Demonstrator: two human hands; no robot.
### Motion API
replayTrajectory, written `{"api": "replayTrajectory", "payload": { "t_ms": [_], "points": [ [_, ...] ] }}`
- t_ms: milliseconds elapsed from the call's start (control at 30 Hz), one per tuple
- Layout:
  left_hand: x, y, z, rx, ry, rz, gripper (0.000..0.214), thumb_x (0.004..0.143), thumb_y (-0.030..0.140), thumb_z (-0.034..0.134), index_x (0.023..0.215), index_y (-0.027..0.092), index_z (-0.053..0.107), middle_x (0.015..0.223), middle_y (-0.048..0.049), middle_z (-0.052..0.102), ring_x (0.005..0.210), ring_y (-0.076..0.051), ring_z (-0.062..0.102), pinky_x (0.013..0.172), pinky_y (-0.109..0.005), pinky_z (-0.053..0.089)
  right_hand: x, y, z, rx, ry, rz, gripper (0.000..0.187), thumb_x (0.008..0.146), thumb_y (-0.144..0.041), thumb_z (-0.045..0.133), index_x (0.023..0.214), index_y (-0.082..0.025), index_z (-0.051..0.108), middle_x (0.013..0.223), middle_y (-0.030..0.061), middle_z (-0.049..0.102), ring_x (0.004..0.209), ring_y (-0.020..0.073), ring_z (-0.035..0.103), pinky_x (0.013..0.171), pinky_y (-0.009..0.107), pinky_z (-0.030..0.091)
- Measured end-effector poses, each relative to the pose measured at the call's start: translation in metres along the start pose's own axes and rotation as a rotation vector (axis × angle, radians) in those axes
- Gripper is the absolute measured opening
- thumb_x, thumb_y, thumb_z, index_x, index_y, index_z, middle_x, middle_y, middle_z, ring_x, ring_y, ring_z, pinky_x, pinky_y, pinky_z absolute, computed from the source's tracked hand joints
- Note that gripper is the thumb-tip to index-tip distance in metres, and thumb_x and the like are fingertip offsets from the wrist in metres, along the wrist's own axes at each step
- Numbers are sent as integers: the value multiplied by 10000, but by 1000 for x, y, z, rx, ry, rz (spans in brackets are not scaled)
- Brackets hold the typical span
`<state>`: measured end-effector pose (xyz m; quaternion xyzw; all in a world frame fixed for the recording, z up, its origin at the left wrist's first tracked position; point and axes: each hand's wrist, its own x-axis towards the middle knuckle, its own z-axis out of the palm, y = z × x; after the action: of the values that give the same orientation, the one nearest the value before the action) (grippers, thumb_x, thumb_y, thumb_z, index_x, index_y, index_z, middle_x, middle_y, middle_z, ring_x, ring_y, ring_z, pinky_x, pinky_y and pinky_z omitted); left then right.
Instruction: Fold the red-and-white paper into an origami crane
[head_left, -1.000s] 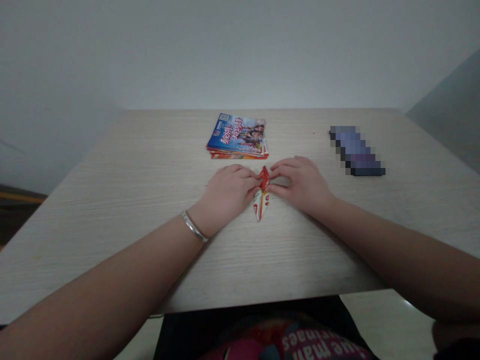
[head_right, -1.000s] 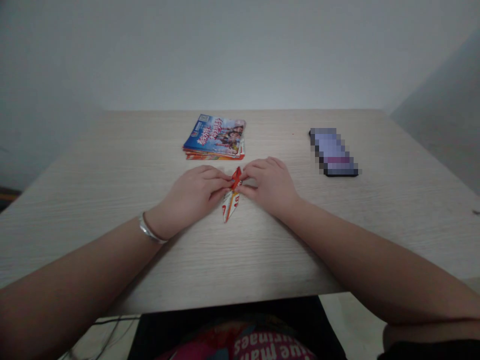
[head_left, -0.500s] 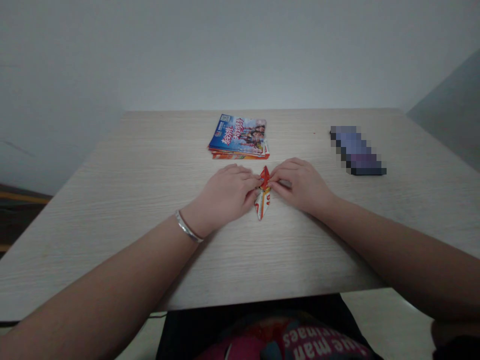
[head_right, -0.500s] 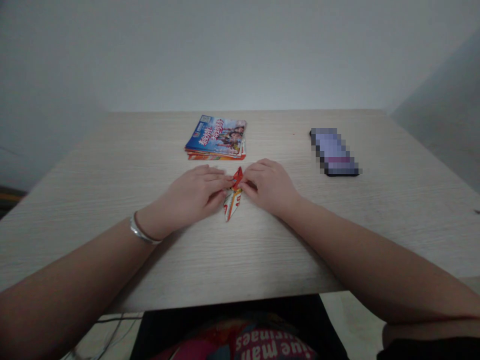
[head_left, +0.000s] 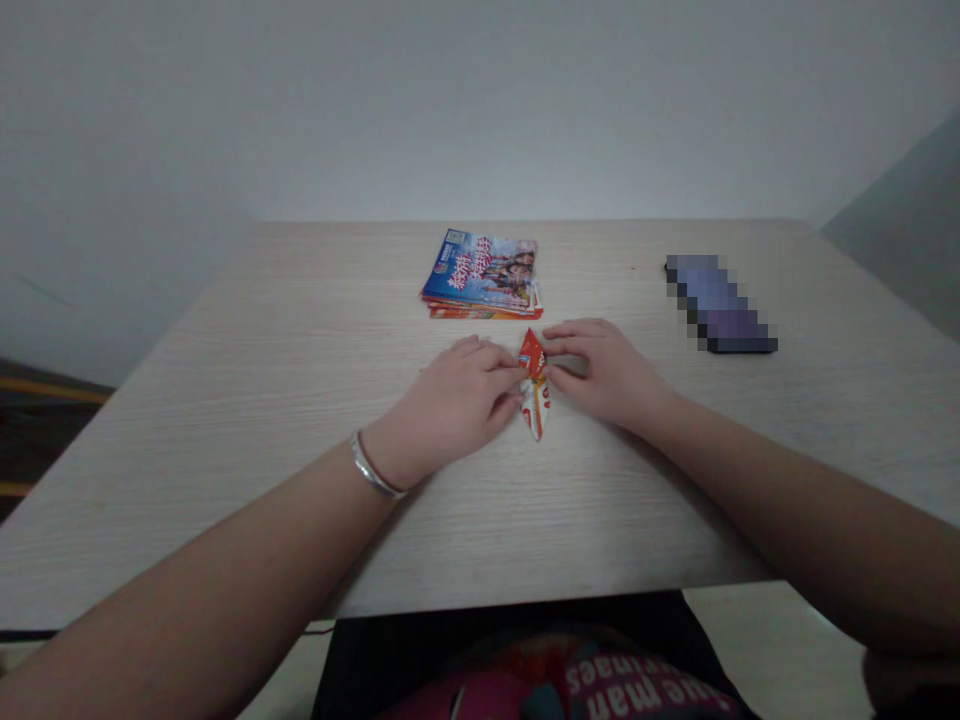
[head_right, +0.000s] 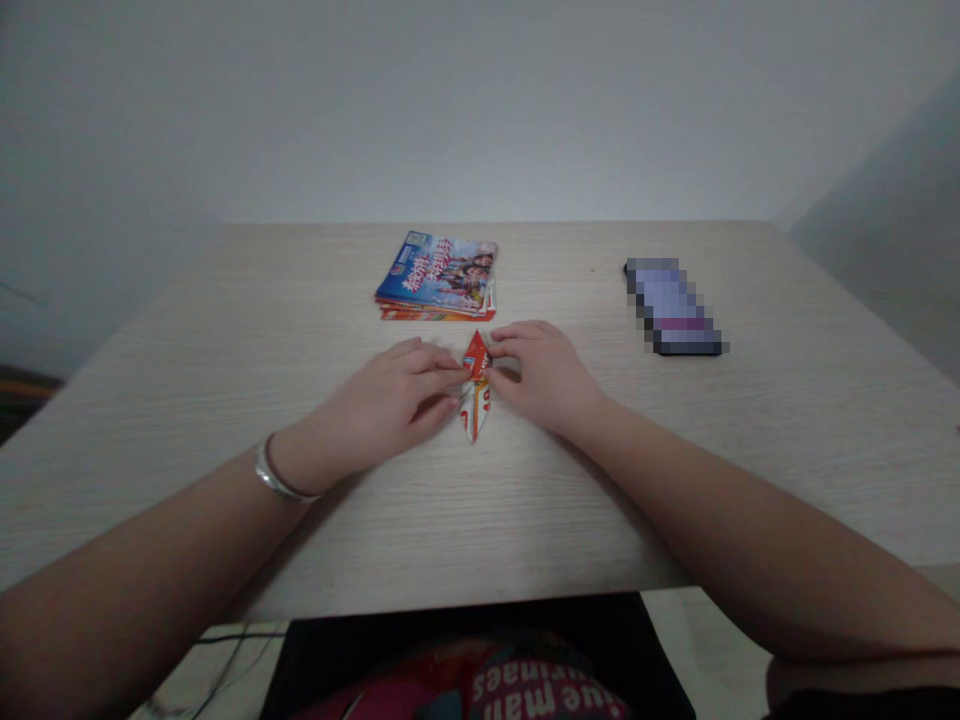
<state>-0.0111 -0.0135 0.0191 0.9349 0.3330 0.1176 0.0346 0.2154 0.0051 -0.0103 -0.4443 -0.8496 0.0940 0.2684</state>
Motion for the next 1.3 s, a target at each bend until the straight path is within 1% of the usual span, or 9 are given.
{"api": "replayTrajectory", "payload": {
  "t_ms": [133,300,400,533,633,733,900,1067,1300],
  "points": [
    [-1,-1,5,-112,58,-27,308,963,275,527,1180,143,702,1183,-124,674,1091,-250,612,1001,-445,491,3,-1,3,146,51,54,349,775,-169,631,1095,-214,762,1173,83,744,1149,268,653,1048,463,471],
    [0,-4,9,-163,83,-28,302,955,262,527,1199,151,665,1268,-115,650,1154,-250,593,1029,-447,472,4,-13,-1,292,21,33,415,809,-119,546,1160,-247,726,1095,36,766,1039,228,692,961,412,518],
    [2,-3,8,-196,67,-36,259,955,250,512,1152,173,662,1237,-91,676,1142,-239,600,1035,-460,456,3,-15,-3,212,30,-17,348,809,-140,582,1119,-224,715,1040,42,764,988,222,688,928,391,519],
    [4,0,6,-205,100,-162,184,955,235,494,970,146,655,957,-77,702,924,-212,624,894,-409,505,0,-17,-4,30,-14,-4,231,812,-158,613,1024,-195,697,1000,62,747,955,234,668,886,380,510],
    [5,1,7,-127,131,-221,193,937,225,535,1066,127,641,964,-89,694,905,-221,618,843,-385,507,-1,-22,-5,-45,-57,29,221,838,-201,624,1051,-180,677,1024,87,736,962,249,657,873,387,510],
    [6,1,10,-54,149,-181,240,944,267,568,1136,165,671,973,-81,691,921,-230,618,865,-397,501,0,-27,-6,-112,-90,22,183,846,-193,615,1013,-161,683,1026,103,729,999,273,644,900,412,505],
    [6,-3,12,-31,116,-152,166,933,232,594,976,158,737,925,-84,675,901,-231,627,842,-388,527,-1,-27,-8,-103,-118,-137,234,853,-198,591,1034,-122,717,1091,118,733,1029,273,647,950,424,504],
    [4,-10,12,-62,82,-46,215,960,204,552,1084,145,718,1075,-101,683,1030,-218,637,951,-378,526,-4,-6,-14,28,-157,-316,282,910,-206,544,1123,-188,728,1167,64,748,1045,221,676,967,411,507],
    [3,-15,13,-5,54,-34,248,974,283,553,1127,155,701,1123,-106,683,1069,-222,640,963,-390,529,3,6,-16,-164,-120,-385,278,974,-174,507,1118,-180,744,1150,85,756,1048,208,675,945,396,530]
  ]
}}
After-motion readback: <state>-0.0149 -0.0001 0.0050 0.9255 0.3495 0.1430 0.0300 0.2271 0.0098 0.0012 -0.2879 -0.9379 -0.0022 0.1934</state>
